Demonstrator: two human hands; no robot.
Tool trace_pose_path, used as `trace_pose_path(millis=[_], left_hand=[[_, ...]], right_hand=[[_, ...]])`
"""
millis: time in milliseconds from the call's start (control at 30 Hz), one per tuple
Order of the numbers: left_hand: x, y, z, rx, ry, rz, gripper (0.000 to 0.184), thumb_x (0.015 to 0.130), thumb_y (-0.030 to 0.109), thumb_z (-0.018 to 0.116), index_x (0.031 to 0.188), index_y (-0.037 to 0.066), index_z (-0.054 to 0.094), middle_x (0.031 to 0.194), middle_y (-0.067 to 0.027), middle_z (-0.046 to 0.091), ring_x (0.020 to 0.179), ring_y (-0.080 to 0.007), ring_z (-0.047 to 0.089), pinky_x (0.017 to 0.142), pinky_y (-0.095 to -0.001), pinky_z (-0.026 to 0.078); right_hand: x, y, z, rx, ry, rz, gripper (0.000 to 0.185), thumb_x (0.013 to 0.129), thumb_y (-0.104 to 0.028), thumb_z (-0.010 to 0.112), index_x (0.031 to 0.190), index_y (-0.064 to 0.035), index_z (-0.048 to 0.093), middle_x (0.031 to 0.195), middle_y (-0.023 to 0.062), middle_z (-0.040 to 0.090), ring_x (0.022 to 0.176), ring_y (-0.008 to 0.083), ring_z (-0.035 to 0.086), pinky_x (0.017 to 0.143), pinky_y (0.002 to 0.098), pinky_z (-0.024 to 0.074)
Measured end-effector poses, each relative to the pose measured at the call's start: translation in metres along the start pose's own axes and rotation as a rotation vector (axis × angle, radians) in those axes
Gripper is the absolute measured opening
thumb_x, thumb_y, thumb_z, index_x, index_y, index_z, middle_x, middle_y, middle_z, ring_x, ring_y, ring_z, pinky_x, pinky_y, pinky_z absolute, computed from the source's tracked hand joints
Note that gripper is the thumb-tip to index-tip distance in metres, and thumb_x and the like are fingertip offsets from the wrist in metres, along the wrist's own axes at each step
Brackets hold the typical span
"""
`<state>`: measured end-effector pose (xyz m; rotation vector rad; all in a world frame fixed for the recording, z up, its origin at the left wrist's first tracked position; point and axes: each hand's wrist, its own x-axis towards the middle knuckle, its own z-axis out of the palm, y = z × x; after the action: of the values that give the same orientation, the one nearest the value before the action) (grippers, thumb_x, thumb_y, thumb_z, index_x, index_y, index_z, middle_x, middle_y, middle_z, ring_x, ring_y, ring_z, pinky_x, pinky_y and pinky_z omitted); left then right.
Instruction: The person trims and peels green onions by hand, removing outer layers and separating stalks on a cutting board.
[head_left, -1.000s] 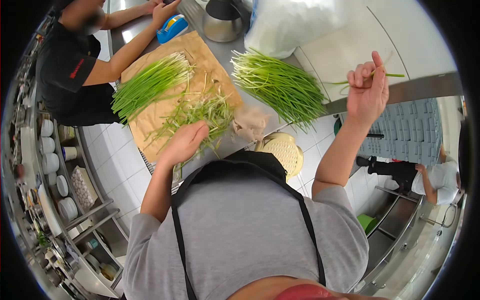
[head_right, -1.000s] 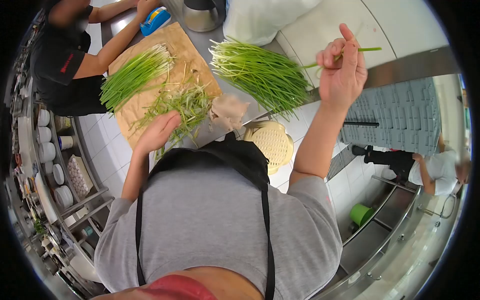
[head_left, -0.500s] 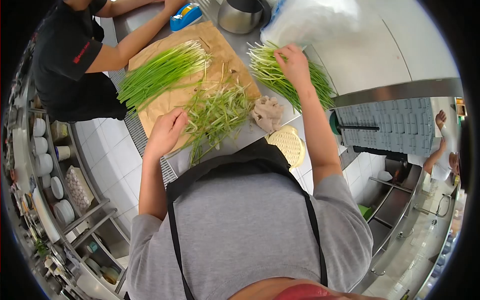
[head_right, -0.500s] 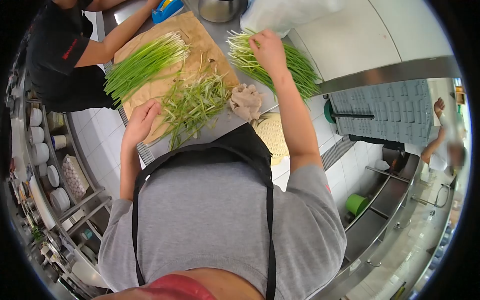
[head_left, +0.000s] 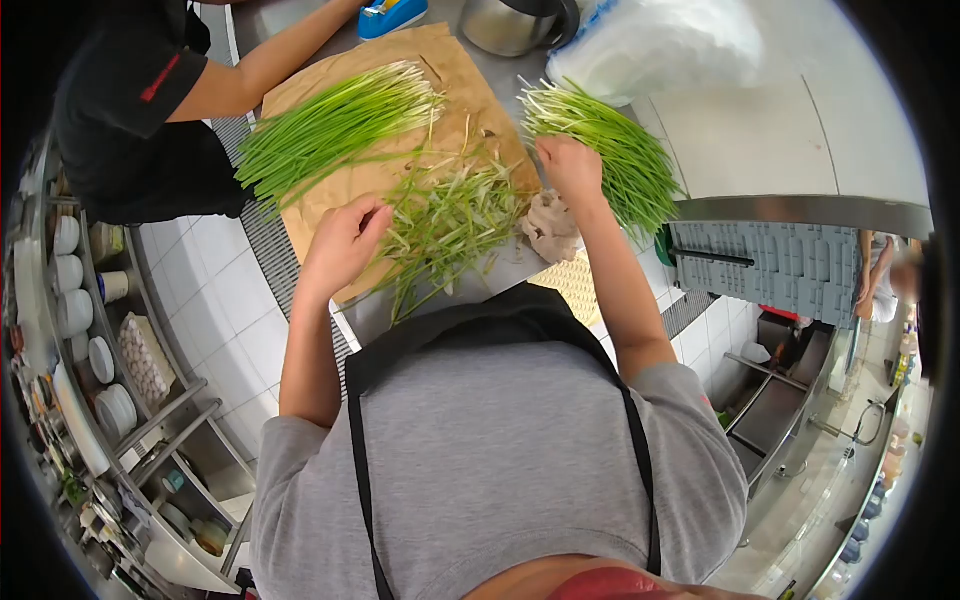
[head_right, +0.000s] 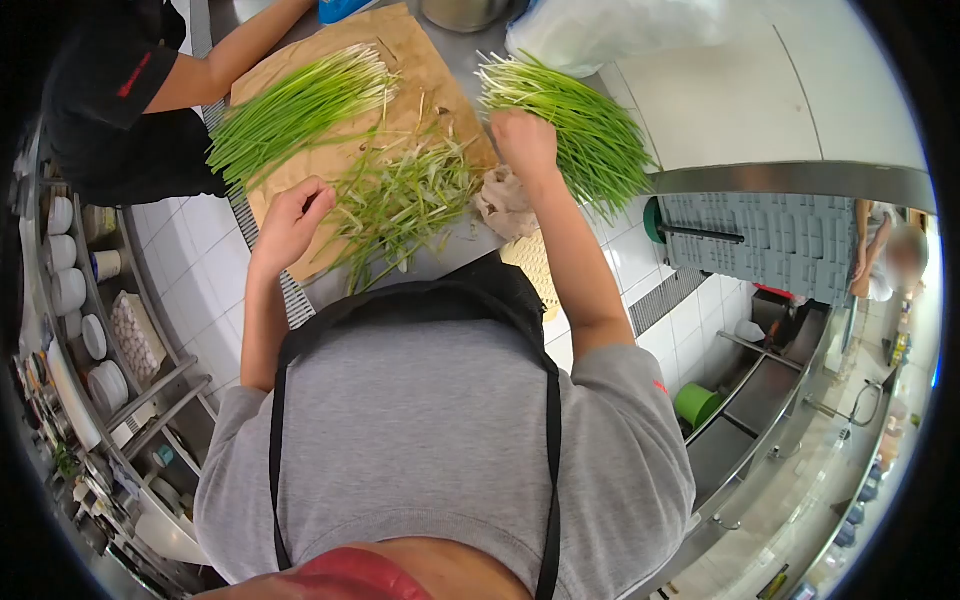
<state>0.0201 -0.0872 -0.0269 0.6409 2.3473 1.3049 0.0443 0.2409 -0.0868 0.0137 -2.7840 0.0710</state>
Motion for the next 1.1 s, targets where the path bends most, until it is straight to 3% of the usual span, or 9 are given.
trace_pose_path(millis=[133,233,400,533,600,733,933,1033,1100], left_hand=[[-0.002,-0.005,0.002,-0.044,0.004,0.010,0.021,0.083,0.018,0.050,0.078,-0.003,0.053,0.056,-0.0113,0.049,0.050,-0.0158,0.042,0.049,-0.0288,0.036],[-0.006,-0.004,-0.002,-0.040,0.033,-0.017,0.021,0.083,0.017,0.050,0.079,-0.003,0.053,0.056,-0.0107,0.048,0.050,-0.0149,0.042,0.049,-0.0284,0.036],[-0.018,-0.007,-0.006,-0.022,0.078,-0.042,0.021,0.082,0.017,0.051,0.078,-0.003,0.054,0.056,-0.0096,0.048,0.051,-0.0135,0.041,0.049,-0.0276,0.035],[-0.015,-0.004,-0.014,0.088,0.146,-0.078,0.019,0.080,0.016,0.053,0.078,-0.002,0.055,0.058,-0.0112,0.051,0.052,-0.0185,0.047,0.050,-0.0297,0.037],[0.002,-0.012,-0.014,0.209,0.230,-0.068,0.016,0.078,0.015,0.054,0.078,-0.001,0.056,0.060,-0.0122,0.054,0.053,-0.0226,0.051,0.051,-0.0316,0.039],[0.056,-0.036,-0.013,0.439,0.475,0.207,0.014,0.073,0.013,0.058,0.085,0.005,0.060,0.080,-0.0106,0.059,0.072,-0.0274,0.056,0.065,-0.0379,0.045],[0.140,-0.056,-0.035,0.731,0.733,0.454,0.029,0.078,0.019,0.056,0.101,0.002,0.055,0.094,-0.0176,0.057,0.086,-0.0335,0.055,0.076,-0.0404,0.044],[0.159,-0.054,-0.051,0.755,0.179,-0.055,0.030,0.077,0.022,0.056,0.098,0.001,0.057,0.103,-0.0216,0.054,0.093,-0.0347,0.053,0.079,-0.0409,0.043],[0.158,-0.047,-0.049,0.779,0.122,-0.056,0.033,0.077,0.024,0.056,0.099,0.000,0.056,0.102,-0.0229,0.054,0.092,-0.0348,0.053,0.078,-0.0413,0.043]], right_hand=[[0.010,0.011,0.012,-0.155,-0.265,0.040,0.015,0.075,-0.021,0.052,0.066,-0.0093,0.056,0.070,0.0066,0.058,0.060,0.0266,0.057,0.051,0.0383,0.0451],[0.010,0.009,0.012,-0.116,-0.175,-0.036,0.013,0.074,-0.020,0.053,0.066,-0.0094,0.055,0.069,0.0070,0.058,0.059,0.0269,0.057,0.051,0.0380,0.0449],[0.007,-0.011,-0.010,0.204,-0.012,0.116,0.011,0.075,-0.021,0.054,0.072,-0.0105,0.058,0.066,0.0069,0.058,0.056,0.0256,0.057,0.049,0.0349,0.0438],[0.014,-0.062,-0.058,0.484,0.055,0.176,0.010,0.075,-0.021,0.056,0.077,-0.0116,0.060,0.066,0.0064,0.059,0.056,0.0263,0.056,0.050,0.0346,0.0432],[0.005,-0.087,-0.060,0.562,-0.115,0.118,0.011,0.074,-0.020,0.057,0.077,-0.0102,0.060,0.068,0.0067,0.059,0.059,0.0263,0.057,0.052,0.0353,0.0439],[-0.014,-0.122,-0.032,0.459,-0.146,-0.121,0.012,0.074,-0.019,0.058,0.076,-0.0071,0.059,0.073,0.0077,0.057,0.064,0.0266,0.057,0.056,0.0369,0.0453],[-0.020,-0.122,-0.054,0.612,-0.214,-0.058,0.013,0.076,-0.019,0.056,0.073,-0.0069,0.059,0.074,0.0082,0.055,0.066,0.0274,0.057,0.058,0.0368,0.0467],[-0.026,-0.119,-0.053,0.551,-0.250,-0.100,0.013,0.076,-0.019,0.057,0.073,-0.0070,0.059,0.073,0.0081,0.055,0.066,0.0271,0.057,0.058,0.0366,0.0467],[-0.028,-0.117,-0.056,0.569,-0.219,-0.081,0.013,0.076,-0.019,0.057,0.073,-0.0070,0.060,0.073,0.0080,0.055,0.066,0.0270,0.056,0.058,0.0363,0.0467]])
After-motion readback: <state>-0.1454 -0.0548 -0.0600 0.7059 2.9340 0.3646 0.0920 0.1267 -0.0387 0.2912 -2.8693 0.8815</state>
